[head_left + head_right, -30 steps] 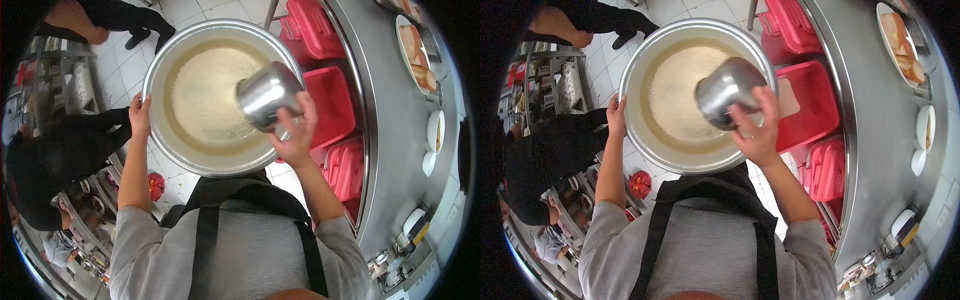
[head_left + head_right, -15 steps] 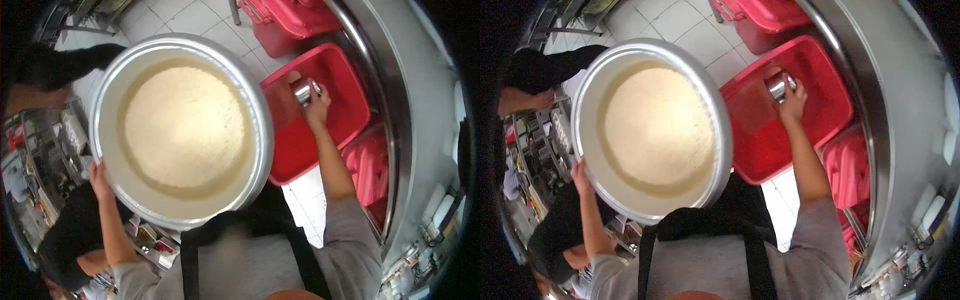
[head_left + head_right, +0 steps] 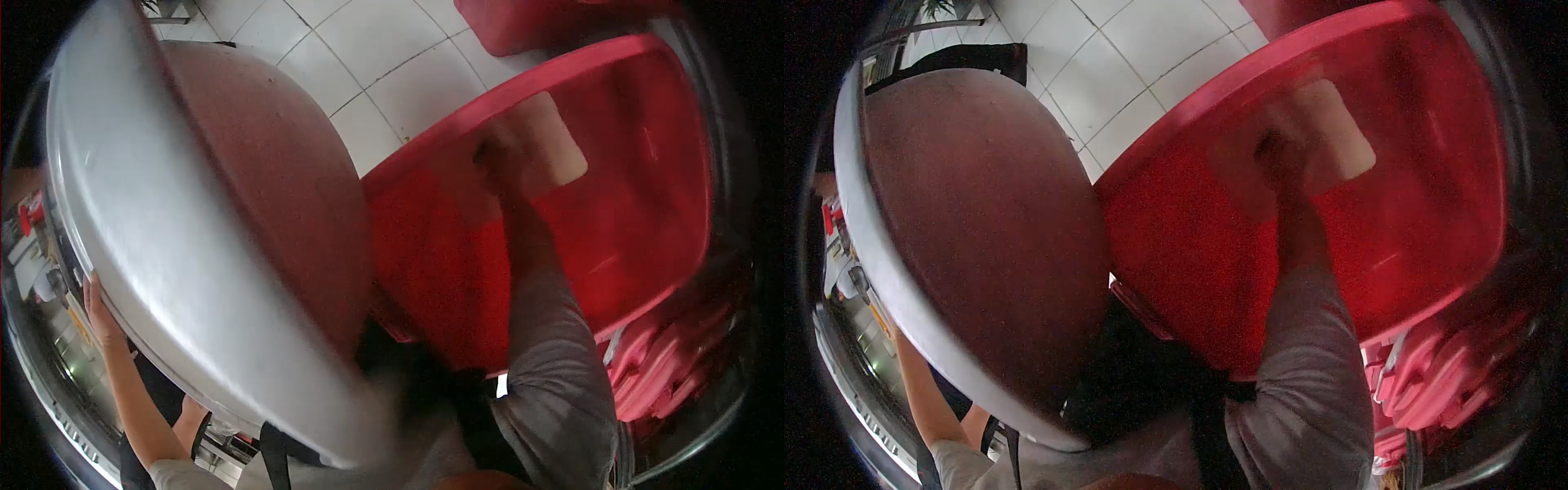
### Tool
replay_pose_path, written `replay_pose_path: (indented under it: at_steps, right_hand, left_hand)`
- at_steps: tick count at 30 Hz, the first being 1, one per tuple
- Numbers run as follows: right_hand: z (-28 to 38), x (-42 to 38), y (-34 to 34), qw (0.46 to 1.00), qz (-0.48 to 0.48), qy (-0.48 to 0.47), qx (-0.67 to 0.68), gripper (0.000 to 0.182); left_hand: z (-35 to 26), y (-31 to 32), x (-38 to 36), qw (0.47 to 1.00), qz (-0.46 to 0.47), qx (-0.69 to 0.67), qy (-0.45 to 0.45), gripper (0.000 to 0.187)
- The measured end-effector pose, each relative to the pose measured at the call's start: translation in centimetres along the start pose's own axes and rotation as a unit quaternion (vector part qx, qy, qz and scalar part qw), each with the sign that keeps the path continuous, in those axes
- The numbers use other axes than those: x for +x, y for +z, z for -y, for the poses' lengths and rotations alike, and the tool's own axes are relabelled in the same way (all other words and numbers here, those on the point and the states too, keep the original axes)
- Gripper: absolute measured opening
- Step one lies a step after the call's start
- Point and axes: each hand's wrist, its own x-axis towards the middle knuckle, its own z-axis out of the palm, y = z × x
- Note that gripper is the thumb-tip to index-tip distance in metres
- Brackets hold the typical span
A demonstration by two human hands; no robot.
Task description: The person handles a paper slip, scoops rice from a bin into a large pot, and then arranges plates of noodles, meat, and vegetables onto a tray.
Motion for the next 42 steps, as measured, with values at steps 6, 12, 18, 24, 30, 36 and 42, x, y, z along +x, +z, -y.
replay_pose_path:
  at_steps: [6,12,18,24,30,36,42]
  right_hand:
    - [-0.4,-3.9,-4.6,0.954,0.259,-0.027,0.149,0.067]
    - [-2.4,-7.3,-19.0,0.845,0.394,0.135,0.337,0.072]
    - [-6.4,-16.5,-33.3,0.733,0.251,0.143,0.617,0.074]
    - [-3.4,-28.4,-42.5,0.547,0.004,0.068,0.834,0.077]
    - [11.1,-35.7,-52.2,0.625,-0.197,-0.048,0.754,0.081]
    - [20.8,-34.5,-51.0,0.831,-0.406,-0.272,0.268,0.059]
    - [18.1,-32.0,-50.8,0.789,-0.464,-0.254,0.312,0.049]
  left_hand:
    - [0.6,0.8,-0.7,0.996,0.080,-0.025,0.024,0.026]
    - [0.5,1.6,-1.5,0.997,0.029,-0.051,0.043,0.026]
    - [-1.3,2.8,-3.2,0.996,0.023,-0.074,0.046,0.028]
    - [-0.7,4.8,-4.8,0.994,0.020,-0.084,0.063,0.036]
    - [-4.0,5.7,-6.9,0.995,0.023,-0.066,0.066,0.035]
    - [-4.6,7.0,-7.0,0.995,0.041,-0.068,0.053,0.030]
    - [-2.9,6.8,-6.0,0.986,0.067,-0.131,0.083,0.025]
